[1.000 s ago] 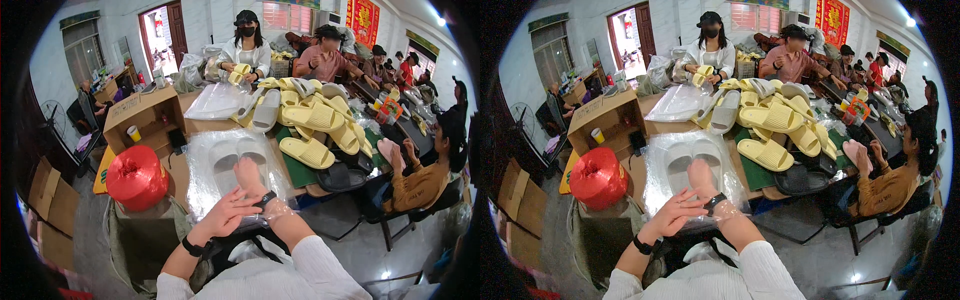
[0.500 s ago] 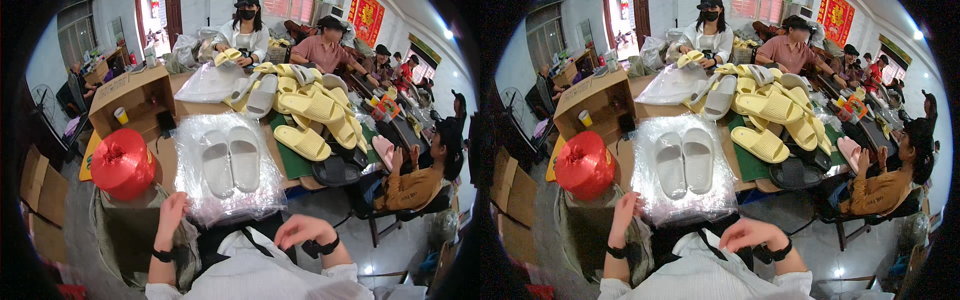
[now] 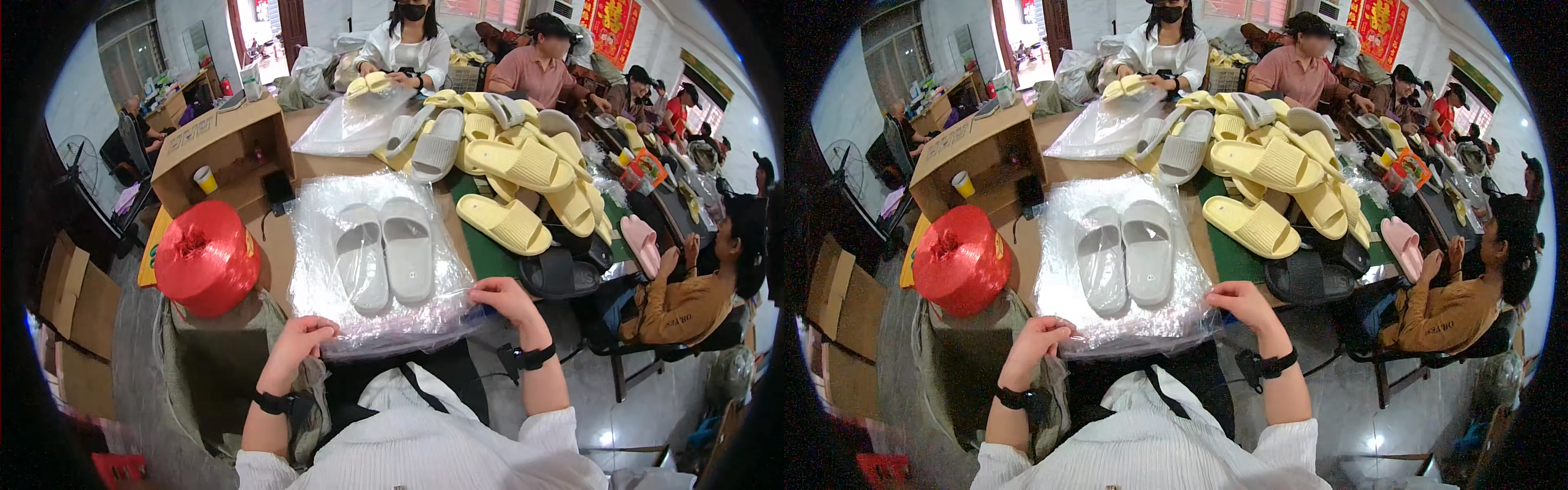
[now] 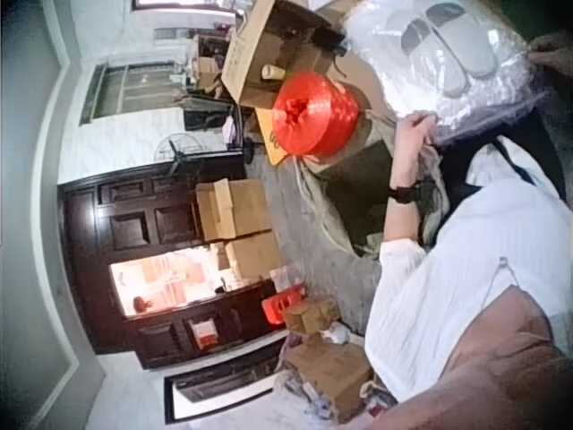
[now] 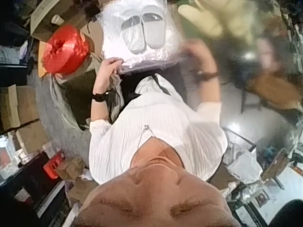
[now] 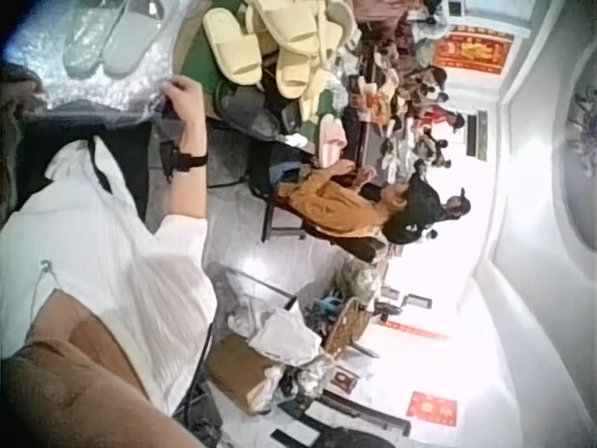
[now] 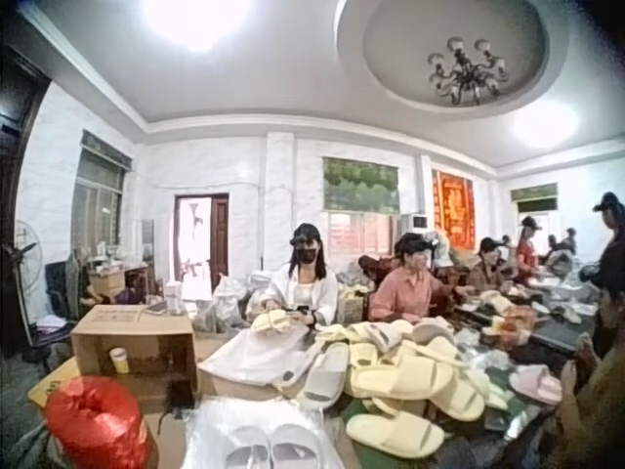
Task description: The recorder is packing sandals into plastic bags and placing them into a large sack in a shoe manufacturing environment.
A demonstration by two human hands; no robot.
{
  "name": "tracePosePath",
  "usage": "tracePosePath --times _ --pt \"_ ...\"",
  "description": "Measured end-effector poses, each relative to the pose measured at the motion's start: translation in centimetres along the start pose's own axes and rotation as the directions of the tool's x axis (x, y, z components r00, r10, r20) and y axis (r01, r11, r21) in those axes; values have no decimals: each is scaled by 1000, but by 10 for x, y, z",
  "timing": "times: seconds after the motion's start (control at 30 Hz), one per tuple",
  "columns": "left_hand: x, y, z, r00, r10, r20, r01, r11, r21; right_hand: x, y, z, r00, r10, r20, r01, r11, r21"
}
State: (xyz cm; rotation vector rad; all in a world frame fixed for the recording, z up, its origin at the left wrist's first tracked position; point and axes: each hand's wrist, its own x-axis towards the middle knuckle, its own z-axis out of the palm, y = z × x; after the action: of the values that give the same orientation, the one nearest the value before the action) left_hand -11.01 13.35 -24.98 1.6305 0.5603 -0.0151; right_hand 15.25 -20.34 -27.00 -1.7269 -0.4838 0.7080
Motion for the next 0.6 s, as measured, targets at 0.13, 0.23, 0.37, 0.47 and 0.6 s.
tracePosePath --times 0.13,0.23,0.37,0.47,0.6 --pt "-4 16 -3 994 82 -69 -85 995 -55 -7 -31 2 999 -11 -44 14 996 88" --pt "6 12 -1 945 282 -168 -289 957 -20 -4 -39 14 979 -101 -178 134 973 188" --pt "22 0 3 720 644 -258 -616 765 187 12 -27 16 863 -411 -295 459 881 114" --pt "21 -9 2 679 712 -176 -575 666 475 21 2 15 752 -582 -311 603 797 -34" --pt "40 -48 -3 751 654 88 -564 567 600 21 50 26 850 -466 -245 370 859 -353"
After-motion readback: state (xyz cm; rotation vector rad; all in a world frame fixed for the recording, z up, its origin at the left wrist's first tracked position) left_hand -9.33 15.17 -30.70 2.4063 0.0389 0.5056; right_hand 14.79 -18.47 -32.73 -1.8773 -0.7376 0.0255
